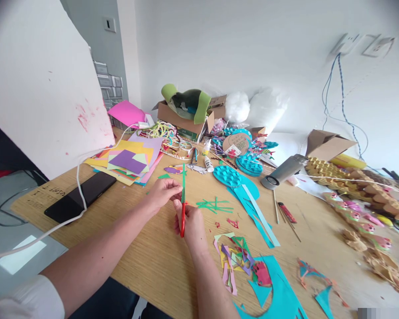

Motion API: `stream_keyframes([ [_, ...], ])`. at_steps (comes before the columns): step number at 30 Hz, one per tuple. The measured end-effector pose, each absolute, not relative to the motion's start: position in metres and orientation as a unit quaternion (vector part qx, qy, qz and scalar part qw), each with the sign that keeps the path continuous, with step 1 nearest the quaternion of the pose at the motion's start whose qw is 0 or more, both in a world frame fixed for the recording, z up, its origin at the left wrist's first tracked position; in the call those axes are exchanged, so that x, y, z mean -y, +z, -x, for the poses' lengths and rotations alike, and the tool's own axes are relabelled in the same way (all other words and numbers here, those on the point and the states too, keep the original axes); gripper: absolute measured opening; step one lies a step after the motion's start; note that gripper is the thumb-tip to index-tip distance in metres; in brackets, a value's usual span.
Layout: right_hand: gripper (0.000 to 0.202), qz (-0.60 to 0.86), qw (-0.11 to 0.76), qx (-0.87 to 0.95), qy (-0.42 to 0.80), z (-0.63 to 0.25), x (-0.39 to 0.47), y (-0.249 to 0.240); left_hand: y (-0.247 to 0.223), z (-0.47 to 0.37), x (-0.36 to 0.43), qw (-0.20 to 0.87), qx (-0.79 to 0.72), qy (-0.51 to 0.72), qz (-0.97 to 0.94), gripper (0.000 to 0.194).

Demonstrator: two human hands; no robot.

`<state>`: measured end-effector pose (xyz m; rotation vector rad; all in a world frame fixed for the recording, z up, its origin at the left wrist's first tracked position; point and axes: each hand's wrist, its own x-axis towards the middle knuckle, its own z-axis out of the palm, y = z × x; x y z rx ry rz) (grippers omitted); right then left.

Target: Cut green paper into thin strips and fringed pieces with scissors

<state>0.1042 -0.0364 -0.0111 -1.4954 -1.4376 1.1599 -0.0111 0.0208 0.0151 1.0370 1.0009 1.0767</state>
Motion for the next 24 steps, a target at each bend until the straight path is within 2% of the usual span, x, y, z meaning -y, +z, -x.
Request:
stream_keyframes([
  [24,0.06,0.578,0.373,0.557,0.466,-0.104,0.038,-0.012,0.022,0.014,-0.02,0.626,-0.438,0.476,-0.435,0.013],
])
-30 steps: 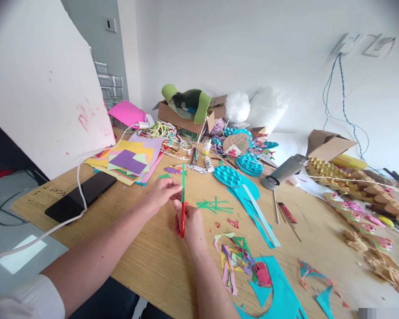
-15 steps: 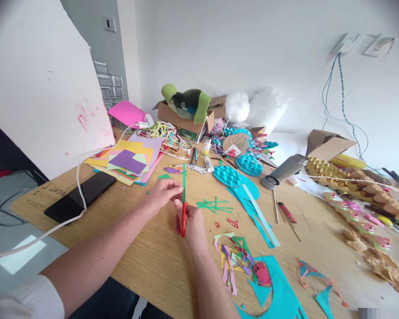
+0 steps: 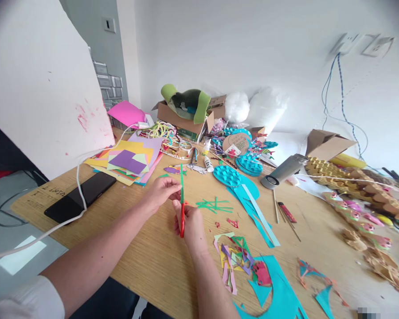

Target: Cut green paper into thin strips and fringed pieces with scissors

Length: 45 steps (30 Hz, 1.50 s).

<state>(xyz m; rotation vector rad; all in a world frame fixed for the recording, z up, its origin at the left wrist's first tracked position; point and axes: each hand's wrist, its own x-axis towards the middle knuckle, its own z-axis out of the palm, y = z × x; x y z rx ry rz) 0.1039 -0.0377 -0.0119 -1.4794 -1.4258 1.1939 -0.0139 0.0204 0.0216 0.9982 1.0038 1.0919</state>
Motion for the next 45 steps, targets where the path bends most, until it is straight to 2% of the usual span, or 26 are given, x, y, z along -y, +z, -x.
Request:
stream_keyframes([
  [45,0.056,0.593,0.373,0.539,0.468,-0.1041,0.0351,-0.0164,0.0128,0.0116,-0.0224,0.606,-0.438,0.466,-0.473,0.013],
])
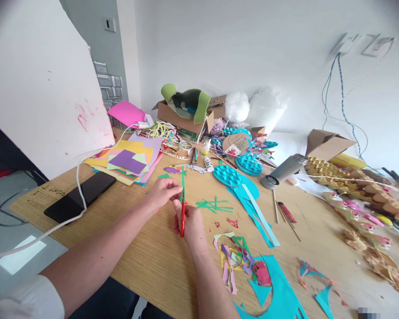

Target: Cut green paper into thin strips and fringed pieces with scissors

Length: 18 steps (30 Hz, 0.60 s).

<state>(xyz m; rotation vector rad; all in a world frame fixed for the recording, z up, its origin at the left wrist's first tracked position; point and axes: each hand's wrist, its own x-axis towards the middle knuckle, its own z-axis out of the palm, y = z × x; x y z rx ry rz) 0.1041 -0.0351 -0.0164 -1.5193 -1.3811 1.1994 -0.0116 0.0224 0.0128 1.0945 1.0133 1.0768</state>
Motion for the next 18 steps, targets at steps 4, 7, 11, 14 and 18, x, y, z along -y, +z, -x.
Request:
stream_keyframes([
  [4,0.055,0.596,0.374,0.542,0.46,-0.1055,0.0332,-0.0185,0.0109,0.0118,-0.0226,0.604,-0.428,0.465,-0.485,0.013],
  [7,0.056,0.593,0.375,0.546,0.458,-0.1056,0.0331,-0.0181,0.0099,0.012,-0.0225,0.598,-0.424,0.467,-0.494,0.013],
  [11,0.057,0.589,0.379,0.541,0.465,-0.1046,0.0346,-0.0155,0.0098,0.0119,-0.022,0.597,-0.424,0.47,-0.493,0.012],
  [14,0.058,0.588,0.382,0.534,0.473,-0.1038,0.0358,-0.0134,0.0109,0.0117,-0.0216,0.603,-0.423,0.468,-0.489,0.012],
  [18,0.058,0.586,0.381,0.539,0.469,-0.1031,0.0369,-0.0122,0.0144,0.0124,-0.0215,0.606,-0.433,0.471,-0.472,0.012],
])
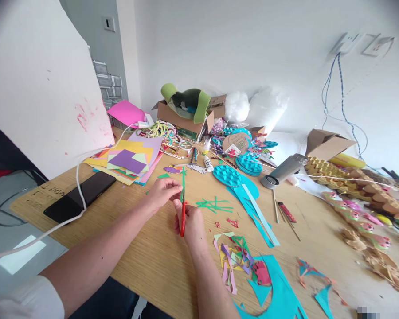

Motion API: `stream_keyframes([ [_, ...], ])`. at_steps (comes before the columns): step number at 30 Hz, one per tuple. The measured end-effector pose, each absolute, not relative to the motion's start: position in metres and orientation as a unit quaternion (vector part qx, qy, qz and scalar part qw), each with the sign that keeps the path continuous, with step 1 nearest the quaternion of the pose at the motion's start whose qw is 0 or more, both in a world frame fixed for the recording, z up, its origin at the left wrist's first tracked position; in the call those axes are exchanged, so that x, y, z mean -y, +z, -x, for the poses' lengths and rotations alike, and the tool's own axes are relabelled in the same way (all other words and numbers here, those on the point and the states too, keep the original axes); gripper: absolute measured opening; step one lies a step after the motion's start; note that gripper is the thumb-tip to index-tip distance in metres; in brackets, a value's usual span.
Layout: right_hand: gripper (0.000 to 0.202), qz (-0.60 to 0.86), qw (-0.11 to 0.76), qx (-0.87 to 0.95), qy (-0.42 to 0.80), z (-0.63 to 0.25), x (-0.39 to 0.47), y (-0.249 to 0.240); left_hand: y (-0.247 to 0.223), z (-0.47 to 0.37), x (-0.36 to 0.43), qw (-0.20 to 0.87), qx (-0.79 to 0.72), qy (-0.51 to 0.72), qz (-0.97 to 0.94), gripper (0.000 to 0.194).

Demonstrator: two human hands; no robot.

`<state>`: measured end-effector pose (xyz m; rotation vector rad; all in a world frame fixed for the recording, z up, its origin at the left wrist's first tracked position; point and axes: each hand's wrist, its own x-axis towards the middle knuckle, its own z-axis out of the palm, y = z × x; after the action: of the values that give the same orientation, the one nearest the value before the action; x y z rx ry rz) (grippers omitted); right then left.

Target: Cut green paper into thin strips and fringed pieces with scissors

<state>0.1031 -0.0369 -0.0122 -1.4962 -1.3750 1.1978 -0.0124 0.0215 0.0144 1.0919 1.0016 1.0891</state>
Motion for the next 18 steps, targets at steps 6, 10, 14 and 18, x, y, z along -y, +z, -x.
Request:
stream_keyframes([
  [6,0.058,0.58,0.376,0.55,0.469,-0.1027,0.0378,-0.0121,0.0186,0.0135,-0.0217,0.611,-0.438,0.472,-0.462,0.013],
  [10,0.059,0.58,0.372,0.558,0.462,-0.1033,0.0374,-0.0137,0.0195,0.0133,-0.021,0.615,-0.434,0.468,-0.463,0.013],
  [14,0.058,0.587,0.364,0.561,0.456,-0.1044,0.0363,-0.0154,0.019,0.0137,-0.0212,0.613,-0.437,0.462,-0.469,0.014],
  [18,0.057,0.586,0.365,0.562,0.456,-0.1049,0.0353,-0.0156,0.0158,0.0136,-0.0225,0.605,-0.432,0.462,-0.483,0.014],
])
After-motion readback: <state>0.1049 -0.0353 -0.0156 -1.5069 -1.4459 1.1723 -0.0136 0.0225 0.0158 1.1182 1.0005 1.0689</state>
